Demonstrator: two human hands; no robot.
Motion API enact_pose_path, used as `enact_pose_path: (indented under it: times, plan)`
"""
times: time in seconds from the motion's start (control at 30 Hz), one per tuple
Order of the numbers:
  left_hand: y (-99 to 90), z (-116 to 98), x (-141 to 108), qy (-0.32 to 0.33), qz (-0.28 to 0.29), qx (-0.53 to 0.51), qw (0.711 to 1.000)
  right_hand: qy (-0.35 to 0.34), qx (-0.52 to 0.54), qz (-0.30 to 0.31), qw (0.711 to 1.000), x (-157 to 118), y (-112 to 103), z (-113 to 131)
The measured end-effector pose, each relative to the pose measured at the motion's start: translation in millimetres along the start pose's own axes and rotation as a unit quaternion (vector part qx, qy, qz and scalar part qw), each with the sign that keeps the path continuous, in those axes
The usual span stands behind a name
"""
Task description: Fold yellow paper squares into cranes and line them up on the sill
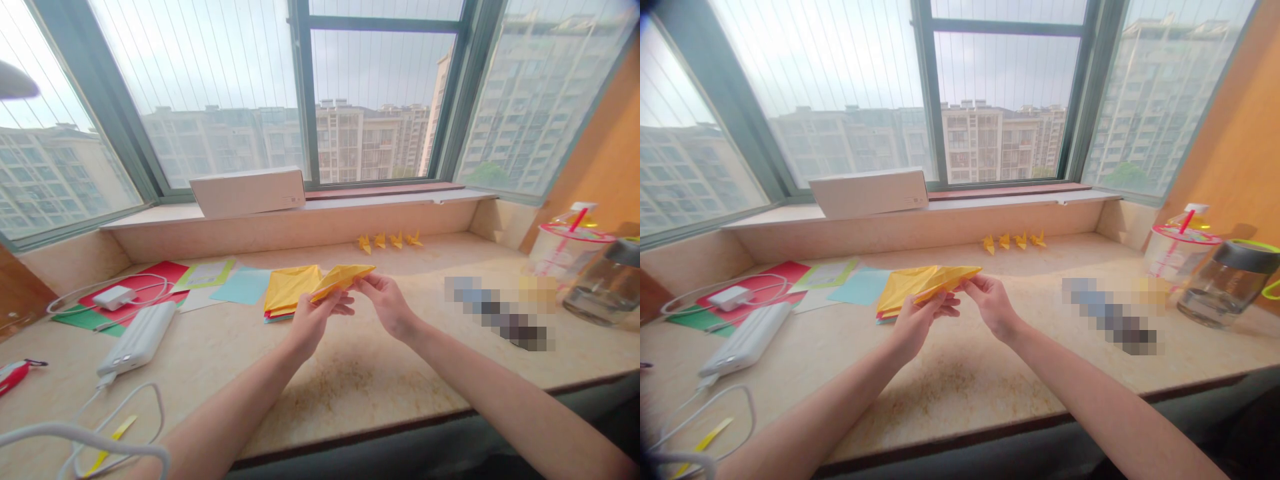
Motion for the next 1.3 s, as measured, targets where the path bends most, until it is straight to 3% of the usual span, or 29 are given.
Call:
enact_pose_path:
  times: [0.2,0.37,0.43,0.6,0.73,0.8,0.87,0.97,1.1,1.3]
  plan:
    - [-2.1,1.5,0.2,-0.018,-0.006,0.024,1.000,0.002,-0.022,-0.011,1.000,2.6,-5.8,0.9]
    - [-8.7,-14.0,0.7,0.006,-0.033,0.113,0.993,0.011,-0.058,-0.046,0.997,8.9,-24.7,-0.9]
    - [-10.4,-18.8,1.0,0.013,-0.034,0.135,0.990,0.021,-0.074,-0.015,0.997,10.4,-24.7,-3.3]
    - [0.9,-17.1,-0.3,0.033,0.045,0.209,0.976,0.024,-0.111,0.086,0.990,6.2,-9.2,-3.1]
    - [-1.2,-9.7,0.0,0.028,0.039,0.249,0.967,0.006,-0.150,0.143,0.978,1.2,1.8,-2.0]
    - [-5.1,-7.7,1.5,0.025,0.028,0.266,0.963,-0.007,-0.180,0.113,0.977,1.9,-4.3,-1.5]
    - [-9.8,-7.4,2.9,0.025,0.012,0.290,0.957,-0.029,-0.207,0.040,0.977,2.9,-17.5,2.3]
    - [-11.9,-6.1,2.8,0.020,0.005,0.337,0.941,-0.095,-0.266,-0.038,0.958,-0.8,-28.1,15.2]
    - [-3.4,-5.7,-1.4,0.023,0.031,0.363,0.931,-0.184,-0.358,0.007,0.916,-9.2,-9.9,24.9]
    - [10.2,-0.2,-6.8,0.005,0.101,0.345,0.933,-0.220,-0.419,0.057,0.879,-13.3,6.4,21.5]
Point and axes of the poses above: each hand's wrist, its own x-axis towards the middle knuckle, its own y-axis out of the palm, z = x × y, the point moved 8 cm from there along x, towards the middle knuckle, and after that the axes turned 8 degrees about -x, right-handed, at the moved point
